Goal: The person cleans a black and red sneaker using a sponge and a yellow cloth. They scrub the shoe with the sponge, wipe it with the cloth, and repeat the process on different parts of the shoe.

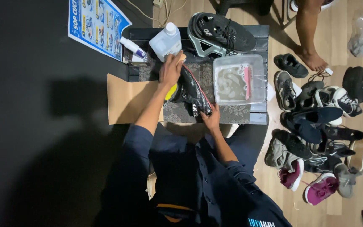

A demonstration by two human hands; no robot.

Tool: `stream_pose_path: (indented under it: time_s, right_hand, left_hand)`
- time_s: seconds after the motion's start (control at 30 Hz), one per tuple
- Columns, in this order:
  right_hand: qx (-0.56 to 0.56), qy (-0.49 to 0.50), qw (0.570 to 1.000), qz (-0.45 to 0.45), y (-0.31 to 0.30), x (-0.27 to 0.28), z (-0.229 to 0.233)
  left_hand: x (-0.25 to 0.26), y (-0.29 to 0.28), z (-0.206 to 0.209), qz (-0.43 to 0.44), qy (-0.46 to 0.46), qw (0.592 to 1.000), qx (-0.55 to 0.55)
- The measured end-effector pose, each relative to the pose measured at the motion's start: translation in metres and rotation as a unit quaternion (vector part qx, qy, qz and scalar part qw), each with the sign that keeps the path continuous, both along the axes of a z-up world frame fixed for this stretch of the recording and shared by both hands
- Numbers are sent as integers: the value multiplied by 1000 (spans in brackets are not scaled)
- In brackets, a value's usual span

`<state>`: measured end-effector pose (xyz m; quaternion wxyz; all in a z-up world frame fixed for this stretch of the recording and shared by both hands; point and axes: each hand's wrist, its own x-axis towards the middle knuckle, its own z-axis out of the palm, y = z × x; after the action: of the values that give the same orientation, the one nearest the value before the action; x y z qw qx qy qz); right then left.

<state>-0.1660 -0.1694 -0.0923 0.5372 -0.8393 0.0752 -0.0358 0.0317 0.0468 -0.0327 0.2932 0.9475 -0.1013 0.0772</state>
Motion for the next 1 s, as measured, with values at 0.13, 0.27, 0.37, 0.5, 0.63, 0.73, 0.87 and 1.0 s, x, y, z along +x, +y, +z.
stream_pose_path:
  time_s: [0.13,0.27,0.37,0.5,0.63,0.73,0.87,1.0]
  right_hand:
    - [-7,17,1000,-20,4,0,-1]
    - [-36,-18,999,-10,4,-2,-19]
    - [-10,-37,999,-5,-3,-4,-63]
    - [68,-71,995,-21,-1,-13,-72]
    - [78,-131,988,1,-6,-13,-126]
    - [106,-18,994,-2,-7,-8,-85]
    - [6,-9,1000,-12,1,-1,1]
    - [-19,-12,1000,-6,5,0,-4]
  left_hand:
    - [-48,-40,19,-8,35,998,48]
    - [-121,-67,36,-127,-57,979,149]
    - [-161,-78,35,-181,-85,974,104]
    - [-194,-77,15,-296,-79,951,43]
    - [-165,-69,11,-300,-129,940,101]
    - [-125,-62,22,-363,-174,905,135]
    - [-52,-38,20,-219,-146,944,198]
    - [-2,2,21,44,27,993,108]
